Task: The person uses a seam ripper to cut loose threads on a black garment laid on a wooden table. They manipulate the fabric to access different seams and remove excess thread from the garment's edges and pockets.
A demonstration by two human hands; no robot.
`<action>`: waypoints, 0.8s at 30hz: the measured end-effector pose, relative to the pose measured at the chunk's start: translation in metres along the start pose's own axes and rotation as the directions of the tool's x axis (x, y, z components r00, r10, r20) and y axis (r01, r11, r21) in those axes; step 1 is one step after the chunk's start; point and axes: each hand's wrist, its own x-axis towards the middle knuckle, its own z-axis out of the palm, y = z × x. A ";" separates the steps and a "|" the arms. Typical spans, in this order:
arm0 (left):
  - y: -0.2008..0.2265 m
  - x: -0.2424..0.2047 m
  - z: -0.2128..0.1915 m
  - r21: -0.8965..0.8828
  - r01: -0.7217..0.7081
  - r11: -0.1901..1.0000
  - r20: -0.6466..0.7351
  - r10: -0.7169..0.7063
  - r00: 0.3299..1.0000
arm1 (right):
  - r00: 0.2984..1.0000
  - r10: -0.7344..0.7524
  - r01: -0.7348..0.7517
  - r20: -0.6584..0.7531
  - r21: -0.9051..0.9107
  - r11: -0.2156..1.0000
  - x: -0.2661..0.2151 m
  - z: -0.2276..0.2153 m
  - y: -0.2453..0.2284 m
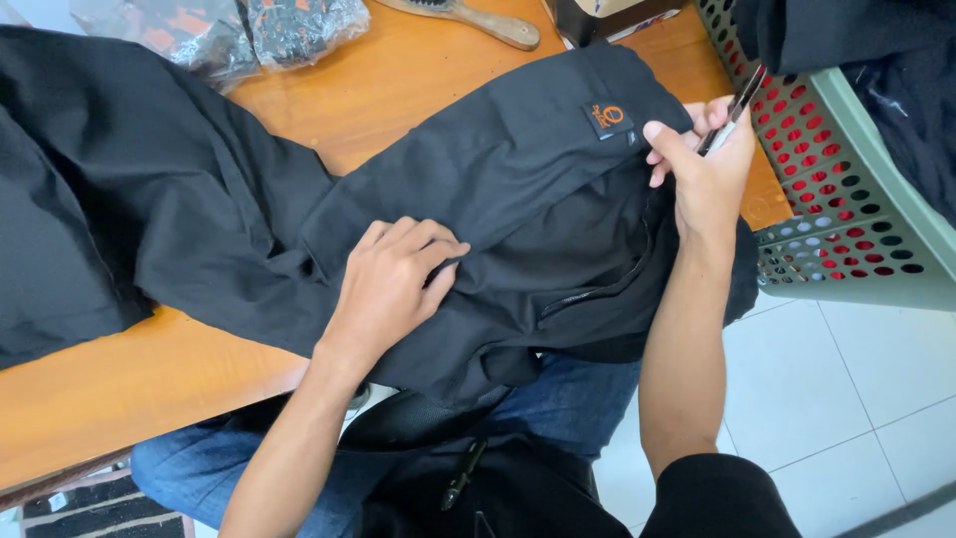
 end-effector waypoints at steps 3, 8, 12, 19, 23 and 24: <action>0.006 0.003 -0.014 -0.100 0.063 0.993 0.153 -0.047 0.987 | 0.999 -0.052 0.049 0.014 0.167 0.985 -0.001 -0.012 0.029; 0.027 0.033 -0.021 -0.240 0.112 0.964 0.194 -0.066 0.979 | 0.996 -0.085 0.071 0.040 0.274 0.959 -0.003 -0.020 0.054; 0.032 0.072 0.017 -0.239 0.019 0.971 -0.088 -0.041 0.995 | 0.990 -0.133 0.114 0.040 0.317 0.941 -0.002 -0.022 0.061; 0.028 0.095 0.066 -0.041 0.022 0.999 -0.180 -0.029 0.983 | 0.981 -0.187 0.159 0.048 0.353 0.922 0.000 -0.022 0.067; 0.035 0.089 0.049 -0.076 -0.002 0.997 -0.236 -0.016 0.972 | 0.981 -0.188 0.159 0.043 0.377 0.913 0.000 -0.023 0.069; 0.035 0.087 0.048 -0.099 -0.016 0.995 -0.249 -0.009 0.969 | 0.984 -0.172 0.143 0.041 0.388 0.911 0.000 -0.024 0.071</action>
